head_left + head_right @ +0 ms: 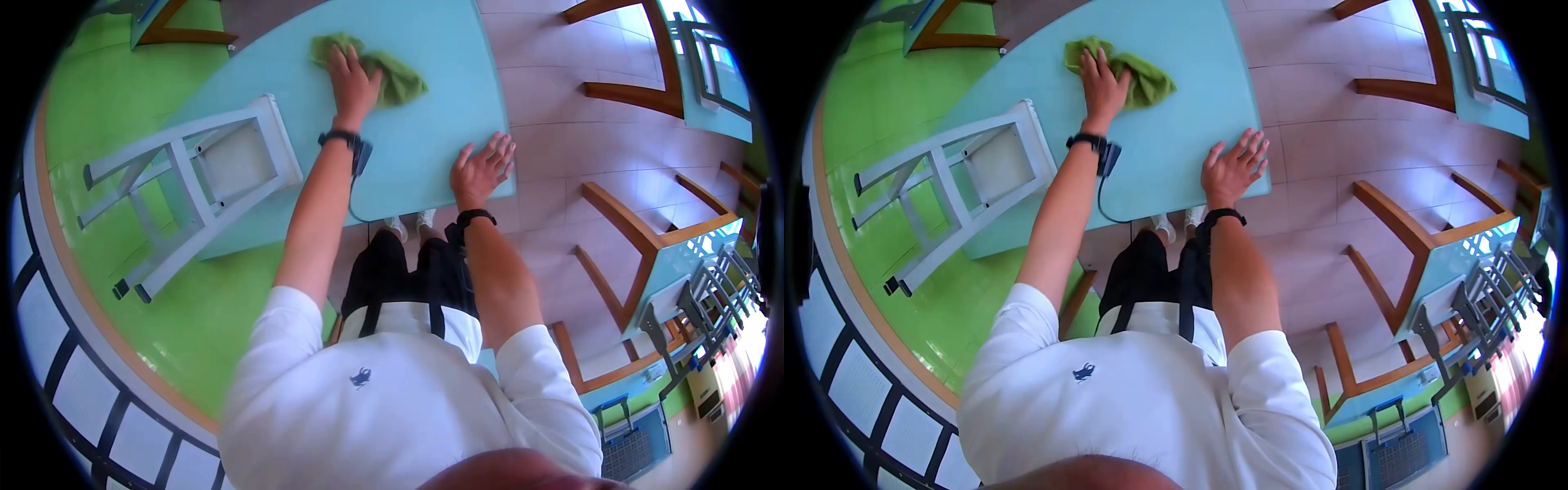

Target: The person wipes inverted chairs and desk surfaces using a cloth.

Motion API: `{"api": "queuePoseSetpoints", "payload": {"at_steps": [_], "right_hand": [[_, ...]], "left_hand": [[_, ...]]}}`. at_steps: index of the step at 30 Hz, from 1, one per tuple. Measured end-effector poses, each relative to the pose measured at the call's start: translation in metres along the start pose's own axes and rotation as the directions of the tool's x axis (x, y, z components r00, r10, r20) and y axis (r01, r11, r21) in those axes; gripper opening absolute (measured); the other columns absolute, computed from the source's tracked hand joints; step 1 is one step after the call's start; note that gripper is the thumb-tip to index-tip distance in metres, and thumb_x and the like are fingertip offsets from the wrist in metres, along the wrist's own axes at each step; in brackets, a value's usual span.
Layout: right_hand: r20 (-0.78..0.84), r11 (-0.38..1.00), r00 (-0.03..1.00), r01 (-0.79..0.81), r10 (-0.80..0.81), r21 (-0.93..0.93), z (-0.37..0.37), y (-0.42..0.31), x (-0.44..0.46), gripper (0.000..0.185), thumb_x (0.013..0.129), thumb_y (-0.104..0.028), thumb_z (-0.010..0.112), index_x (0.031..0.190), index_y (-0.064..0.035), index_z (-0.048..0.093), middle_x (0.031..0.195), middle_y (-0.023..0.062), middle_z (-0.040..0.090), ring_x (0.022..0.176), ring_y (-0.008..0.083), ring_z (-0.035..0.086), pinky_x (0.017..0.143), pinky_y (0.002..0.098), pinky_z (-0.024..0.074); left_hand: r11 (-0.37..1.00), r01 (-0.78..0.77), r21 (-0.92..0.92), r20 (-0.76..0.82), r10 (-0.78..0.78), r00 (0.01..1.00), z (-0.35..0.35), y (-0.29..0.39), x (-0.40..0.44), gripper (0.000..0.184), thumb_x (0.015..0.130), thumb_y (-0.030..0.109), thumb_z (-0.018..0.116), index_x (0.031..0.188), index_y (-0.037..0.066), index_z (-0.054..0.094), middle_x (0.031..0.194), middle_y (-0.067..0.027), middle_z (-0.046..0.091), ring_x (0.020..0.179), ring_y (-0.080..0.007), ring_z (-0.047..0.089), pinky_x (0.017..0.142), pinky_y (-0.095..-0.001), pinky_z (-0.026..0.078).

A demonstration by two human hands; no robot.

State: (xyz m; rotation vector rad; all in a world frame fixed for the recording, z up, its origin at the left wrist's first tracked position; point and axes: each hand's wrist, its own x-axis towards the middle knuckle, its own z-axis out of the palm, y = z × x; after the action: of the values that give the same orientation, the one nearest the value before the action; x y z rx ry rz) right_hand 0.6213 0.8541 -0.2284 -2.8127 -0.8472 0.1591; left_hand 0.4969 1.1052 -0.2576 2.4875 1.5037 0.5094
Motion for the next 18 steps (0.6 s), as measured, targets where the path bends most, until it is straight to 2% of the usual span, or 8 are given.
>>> {"api": "queuePoseSetpoints", "payload": {"at_steps": [1,3,6,8,10,11,15,18], "right_hand": [[-0.006,1.000,1.000,0.010,-0.010,-0.009,-0.001,0.000,0.001,0.064,0.094,-0.035,0.040,0.147,-0.0047,0.023,0.153,0.0142,0.023,0.143,0.0310,0.017,0.113,0.0508,0.0149],[0.003,1.000,1.000,-0.004,0.004,0.017,0.000,-0.002,0.000,0.063,0.094,-0.034,0.040,0.147,-0.0045,0.023,0.153,0.0148,0.023,0.143,0.0311,0.018,0.113,0.0510,0.0141],[0.005,1.000,1.000,-0.003,0.003,0.021,-0.003,-0.003,-0.001,0.063,0.094,-0.036,0.039,0.147,-0.0061,0.025,0.154,0.0135,0.023,0.144,0.0299,0.015,0.114,0.0492,0.0131],[0.009,1.000,1.000,-0.014,0.014,0.013,-0.006,-0.004,-0.001,0.063,0.094,-0.036,0.039,0.147,-0.0060,0.024,0.154,0.0138,0.023,0.144,0.0300,0.014,0.114,0.0491,0.0129],[0.024,1.000,1.000,-0.019,0.019,0.008,-0.005,-0.007,-0.001,0.063,0.094,-0.036,0.040,0.147,-0.0057,0.023,0.153,0.0143,0.023,0.144,0.0304,0.014,0.114,0.0491,0.0125],[0.025,1.000,1.000,-0.010,0.009,0.011,-0.006,-0.005,-0.005,0.063,0.094,-0.036,0.040,0.147,-0.0057,0.023,0.153,0.0143,0.023,0.144,0.0304,0.014,0.114,0.0491,0.0125],[0.018,0.999,1.000,-0.017,0.018,-0.031,-0.003,-0.014,0.003,0.064,0.094,-0.035,0.040,0.147,-0.0053,0.022,0.153,0.0141,0.022,0.144,0.0312,0.015,0.114,0.0496,0.0124],[0.028,0.999,1.000,-0.012,0.013,-0.046,0.000,-0.008,0.003,0.064,0.094,-0.034,0.041,0.147,-0.0052,0.022,0.154,0.0141,0.021,0.144,0.0314,0.015,0.114,0.0497,0.0126]], "left_hand": [[0.993,-0.102,-0.055,0.062,0.105,0.992,-0.012,0.008,-0.017,0.078,0.082,0.029,0.067,0.142,-0.003,0.029,0.149,-0.0316,0.018,0.138,-0.0467,0.020,0.113,-0.0522,0.022],[0.980,-0.115,-0.164,0.116,0.135,0.984,-0.035,0.018,-0.069,0.082,0.079,0.018,0.072,0.147,0.007,0.027,0.152,-0.0249,0.018,0.139,-0.0445,0.021,0.111,-0.0522,0.024],[0.979,-0.040,-0.202,0.227,0.087,0.970,-0.059,0.042,-0.152,0.086,0.076,0.015,0.073,0.148,0.007,0.025,0.153,-0.0235,0.018,0.140,-0.0422,0.021,0.112,-0.0504,0.024],[0.978,-0.008,-0.206,0.276,0.066,0.959,-0.068,0.058,-0.168,0.088,0.076,0.015,0.073,0.148,0.007,0.024,0.153,-0.0234,0.019,0.140,-0.0415,0.021,0.112,-0.0501,0.024],[0.996,0.007,-0.093,0.399,0.031,0.916,-0.074,0.066,-0.157,0.090,0.076,0.020,0.073,0.148,0.003,0.022,0.153,-0.0239,0.018,0.141,-0.0412,0.020,0.112,-0.0504,0.024],[0.996,0.014,-0.089,0.394,0.022,0.919,-0.073,0.070,-0.148,0.090,0.076,0.020,0.073,0.148,0.003,0.022,0.153,-0.0239,0.018,0.141,-0.0412,0.020,0.112,-0.0504,0.024],[0.996,0.083,0.010,0.290,-0.082,0.953,-0.043,0.068,-0.069,0.090,0.080,0.028,0.069,0.148,-0.001,0.018,0.153,-0.0263,0.015,0.141,-0.0413,0.018,0.113,-0.0491,0.022],[0.975,0.219,0.045,0.208,-0.224,0.952,-0.017,0.045,0.000,0.091,0.083,0.036,0.065,0.149,-0.001,0.014,0.153,-0.0277,0.010,0.142,-0.0422,0.015,0.114,-0.0491,0.019]]}}
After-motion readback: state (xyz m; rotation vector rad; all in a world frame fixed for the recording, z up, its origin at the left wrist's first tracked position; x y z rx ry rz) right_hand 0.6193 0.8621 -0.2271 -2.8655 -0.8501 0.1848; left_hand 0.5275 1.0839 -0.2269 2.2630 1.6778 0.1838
